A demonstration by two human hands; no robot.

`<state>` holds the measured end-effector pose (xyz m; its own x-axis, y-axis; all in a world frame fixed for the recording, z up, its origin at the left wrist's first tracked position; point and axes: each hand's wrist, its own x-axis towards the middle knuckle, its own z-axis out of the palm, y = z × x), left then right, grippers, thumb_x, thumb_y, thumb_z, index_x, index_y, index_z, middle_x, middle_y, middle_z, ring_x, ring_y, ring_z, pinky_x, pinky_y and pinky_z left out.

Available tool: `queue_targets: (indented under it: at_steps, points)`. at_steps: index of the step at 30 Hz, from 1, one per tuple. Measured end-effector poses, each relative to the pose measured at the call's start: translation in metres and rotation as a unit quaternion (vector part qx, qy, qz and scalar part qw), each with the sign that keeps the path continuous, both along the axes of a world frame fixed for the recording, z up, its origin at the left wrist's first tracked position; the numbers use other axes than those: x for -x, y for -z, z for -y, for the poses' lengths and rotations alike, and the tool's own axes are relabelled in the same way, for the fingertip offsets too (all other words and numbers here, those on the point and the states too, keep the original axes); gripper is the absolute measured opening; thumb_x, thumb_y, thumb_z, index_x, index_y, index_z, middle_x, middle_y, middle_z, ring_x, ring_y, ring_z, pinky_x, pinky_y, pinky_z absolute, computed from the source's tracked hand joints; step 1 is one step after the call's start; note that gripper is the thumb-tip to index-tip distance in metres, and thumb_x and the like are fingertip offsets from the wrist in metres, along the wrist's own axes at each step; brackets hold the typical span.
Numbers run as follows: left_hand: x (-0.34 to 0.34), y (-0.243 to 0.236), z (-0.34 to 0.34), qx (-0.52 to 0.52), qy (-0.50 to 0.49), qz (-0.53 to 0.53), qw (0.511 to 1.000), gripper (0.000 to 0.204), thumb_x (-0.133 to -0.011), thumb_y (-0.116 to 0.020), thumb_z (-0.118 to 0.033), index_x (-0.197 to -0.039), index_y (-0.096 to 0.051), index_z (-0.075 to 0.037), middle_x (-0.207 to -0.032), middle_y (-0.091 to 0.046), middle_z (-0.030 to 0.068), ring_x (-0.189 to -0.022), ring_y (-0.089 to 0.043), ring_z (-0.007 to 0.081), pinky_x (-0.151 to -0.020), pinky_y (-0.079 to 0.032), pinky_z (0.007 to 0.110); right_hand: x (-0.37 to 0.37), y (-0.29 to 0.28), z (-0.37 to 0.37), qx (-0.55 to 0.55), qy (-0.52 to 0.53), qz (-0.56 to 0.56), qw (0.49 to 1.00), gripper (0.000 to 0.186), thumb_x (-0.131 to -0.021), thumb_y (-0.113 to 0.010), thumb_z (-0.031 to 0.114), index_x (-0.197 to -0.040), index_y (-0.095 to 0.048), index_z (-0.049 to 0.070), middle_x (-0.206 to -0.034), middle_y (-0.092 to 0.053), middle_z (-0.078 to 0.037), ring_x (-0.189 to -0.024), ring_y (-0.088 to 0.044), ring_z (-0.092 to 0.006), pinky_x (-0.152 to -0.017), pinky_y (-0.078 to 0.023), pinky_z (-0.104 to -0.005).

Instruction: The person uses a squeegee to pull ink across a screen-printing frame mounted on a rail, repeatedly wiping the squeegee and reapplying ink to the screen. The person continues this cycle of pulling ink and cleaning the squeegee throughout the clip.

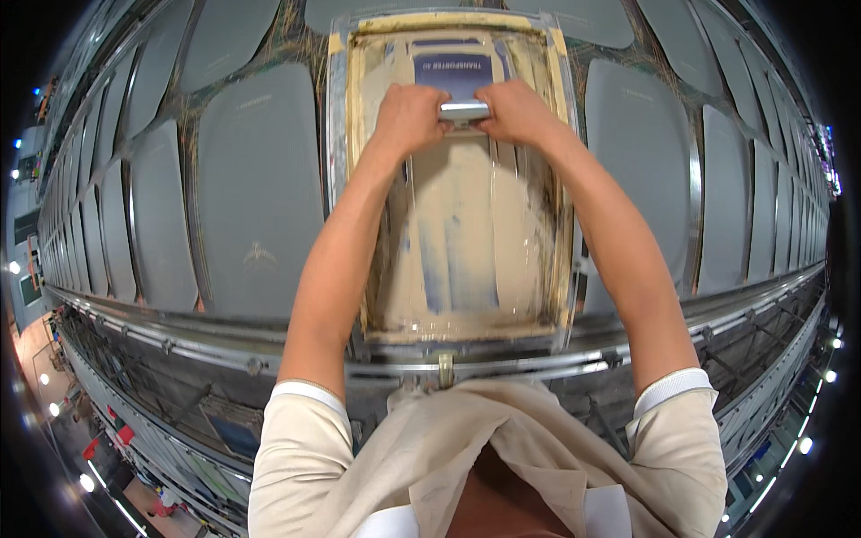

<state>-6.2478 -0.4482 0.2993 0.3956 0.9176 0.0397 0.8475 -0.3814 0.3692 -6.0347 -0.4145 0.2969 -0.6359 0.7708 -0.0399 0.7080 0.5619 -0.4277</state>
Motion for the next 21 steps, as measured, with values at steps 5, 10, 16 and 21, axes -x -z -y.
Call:
queue_targets:
  at_steps: [5,10,16,21]
  points:
    - [-0.013,-0.007,0.171,0.024,0.009,0.017,1.000,0.025,-0.065,-0.082,-0.014,-0.088,-0.073,-0.014,-0.082,-0.067,0.0089,-0.082,-0.066,0.0295,-0.076,-0.045,0.044,-0.015,-0.006,0.170,-0.014,-0.021,-0.038,0.999,0.017,-0.065,-0.075,0.012,-0.079,-0.066,0.007,-0.072,-0.066,-0.015,-0.077,-0.065,-0.0374,-0.077,-0.050,-0.0479]
    - [-0.024,-0.014,0.287,0.008,0.007,0.038,0.999,0.033,-0.061,-0.081,-0.008,-0.091,-0.069,-0.011,-0.087,-0.066,0.0045,-0.087,-0.064,0.0243,-0.082,-0.042,0.041,-0.025,-0.016,0.283,-0.018,-0.034,-0.037,0.999,0.025,-0.065,-0.078,0.012,-0.086,-0.064,0.008,-0.078,-0.067,-0.010,-0.087,-0.064,-0.0310,-0.084,-0.047,-0.0428]
    - [-0.020,-0.016,0.266,0.009,0.015,0.052,0.999,0.024,-0.063,-0.081,-0.010,-0.083,-0.068,-0.011,-0.081,-0.066,0.0057,-0.084,-0.064,0.0247,-0.078,-0.041,0.041,-0.025,-0.020,0.262,0.029,-0.028,-0.012,0.999,0.022,-0.066,-0.080,0.015,-0.082,-0.065,0.009,-0.073,-0.067,-0.011,-0.078,-0.066,-0.0333,-0.073,-0.050,-0.0443]
    - [-0.011,-0.018,0.130,-0.015,0.009,0.017,1.000,0.021,-0.070,-0.081,-0.017,-0.089,-0.074,-0.013,-0.080,-0.069,0.0068,-0.082,-0.065,0.0265,-0.081,-0.041,0.042,-0.017,-0.014,0.130,-0.009,0.007,-0.027,1.000,0.020,-0.069,-0.078,0.019,-0.081,-0.066,0.009,-0.073,-0.068,-0.015,-0.074,-0.068,-0.0377,-0.065,-0.054,-0.0474]
